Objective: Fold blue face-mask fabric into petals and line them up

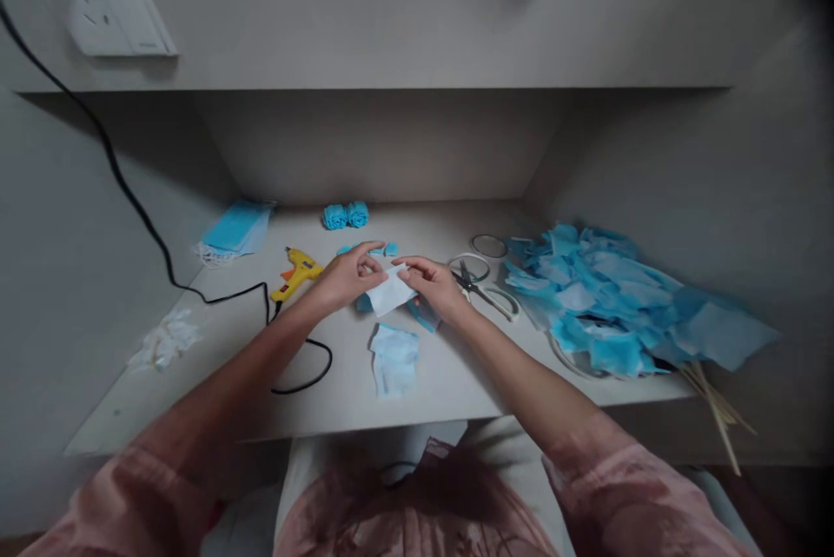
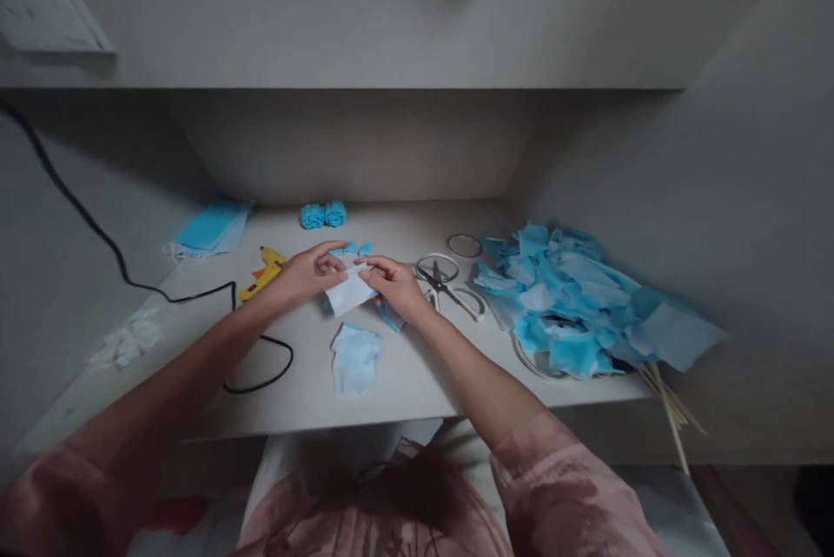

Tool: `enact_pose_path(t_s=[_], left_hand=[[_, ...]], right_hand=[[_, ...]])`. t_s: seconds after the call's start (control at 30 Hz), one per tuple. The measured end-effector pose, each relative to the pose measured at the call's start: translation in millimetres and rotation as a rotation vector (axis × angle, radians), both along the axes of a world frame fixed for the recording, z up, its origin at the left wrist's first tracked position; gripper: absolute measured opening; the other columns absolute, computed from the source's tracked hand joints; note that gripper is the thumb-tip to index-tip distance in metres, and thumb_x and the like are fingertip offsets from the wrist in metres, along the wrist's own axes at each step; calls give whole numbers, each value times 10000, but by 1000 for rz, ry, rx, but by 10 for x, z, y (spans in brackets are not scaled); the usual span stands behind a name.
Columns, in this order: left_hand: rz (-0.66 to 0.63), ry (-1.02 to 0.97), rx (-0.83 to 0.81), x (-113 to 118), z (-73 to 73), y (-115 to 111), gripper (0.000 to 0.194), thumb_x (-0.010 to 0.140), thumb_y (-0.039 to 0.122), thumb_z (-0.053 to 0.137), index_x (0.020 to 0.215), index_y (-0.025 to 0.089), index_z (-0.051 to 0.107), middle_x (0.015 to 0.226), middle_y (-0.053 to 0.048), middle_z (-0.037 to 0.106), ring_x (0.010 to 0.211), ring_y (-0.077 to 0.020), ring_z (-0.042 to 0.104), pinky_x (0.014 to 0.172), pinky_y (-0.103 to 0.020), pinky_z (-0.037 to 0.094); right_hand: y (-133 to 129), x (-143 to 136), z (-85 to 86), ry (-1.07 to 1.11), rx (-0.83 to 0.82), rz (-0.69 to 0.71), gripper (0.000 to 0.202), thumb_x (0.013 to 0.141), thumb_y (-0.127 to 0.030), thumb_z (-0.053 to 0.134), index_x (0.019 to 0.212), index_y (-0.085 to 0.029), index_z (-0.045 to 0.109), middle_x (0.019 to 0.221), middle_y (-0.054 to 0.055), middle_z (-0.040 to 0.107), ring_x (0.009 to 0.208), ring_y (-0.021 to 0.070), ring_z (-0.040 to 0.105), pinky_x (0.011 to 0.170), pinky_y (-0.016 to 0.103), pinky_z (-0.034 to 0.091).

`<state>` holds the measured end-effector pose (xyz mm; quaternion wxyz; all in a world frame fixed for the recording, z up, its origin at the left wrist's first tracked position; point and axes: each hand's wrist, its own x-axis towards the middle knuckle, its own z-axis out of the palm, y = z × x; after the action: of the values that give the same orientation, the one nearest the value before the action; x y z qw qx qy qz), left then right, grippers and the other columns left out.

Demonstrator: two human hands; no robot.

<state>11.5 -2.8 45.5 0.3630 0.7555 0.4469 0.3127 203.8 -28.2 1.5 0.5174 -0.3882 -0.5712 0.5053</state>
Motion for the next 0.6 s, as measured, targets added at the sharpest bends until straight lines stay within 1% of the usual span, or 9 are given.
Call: enact_pose_path(t_s=[0.07,0.1,0.17,0.23,0.3,0.43,0.5,0.57,0.6], left_hand=[[-50,-67,-94,42,-25,66,573,724,260,623,1276,134,542,746,-20,631,660,-144,563,637,-261,449],[-48,-116,-129,34,-37,97,553,717,254,618,1250,121,554,701,-4,608,640,-137,556,626,-253,441],[11,-204,-155,-33,-54,164,526,703,270,627,1199,104,574,680,10,579,614,-122,542,606,-239,426],[73,-241,-168,-149,-65,236,544,690,292,643,1196,107,573,688,17,566,579,-108,519,560,-225,402],[94,-221,-207,-281,-80,299,569,688,314,657,1217,127,563,693,19,569,534,-97,490,512,-217,373],[93,-94,-236,-491,-165,368,518,718,349,640,1190,144,586,657,23,559,472,-91,447,480,-218,344],[87,5,-159,-557,-235,376,469,757,367,596,1169,143,605,619,23,540,476,-113,463,487,-234,355],[102,176,11,-603,-307,368,417,805,370,542,1145,148,634,650,-8,581,561,-161,543,555,-271,415],[122,278,124,-619,-340,358,397,827,364,517,1130,145,651,716,-41,623,652,-196,591,625,-302,452]], right_hand=[[5,3,-9,-19,22,14,336,788,-419,681,1042,-200,699,532,-75,492,418,61,414,404,177,361],[8,4,-13,-25,26,21,337,796,-416,673,1052,-198,693,538,-72,514,425,63,428,413,177,367],[15,8,-17,-27,18,38,361,798,-413,666,1084,-192,674,577,-57,579,439,66,449,430,182,381],[23,21,-8,-19,5,51,396,793,-411,665,1121,-189,656,623,-42,627,448,66,458,444,187,395],[32,48,21,-11,-3,26,408,793,-409,660,1136,-189,653,636,-35,638,460,68,470,456,189,403],[59,149,116,50,24,-131,396,777,-424,662,1092,-184,672,620,-32,623,481,75,486,454,190,404],[77,217,167,86,54,-204,378,772,-421,665,1067,-185,677,617,-35,614,482,74,486,453,191,404],[95,297,224,115,90,-280,344,779,-399,662,1061,-202,677,631,-37,612,490,73,491,459,189,404],[102,344,258,125,111,-324,328,784,-389,659,1060,-213,676,638,-38,610,492,72,490,462,188,403]])
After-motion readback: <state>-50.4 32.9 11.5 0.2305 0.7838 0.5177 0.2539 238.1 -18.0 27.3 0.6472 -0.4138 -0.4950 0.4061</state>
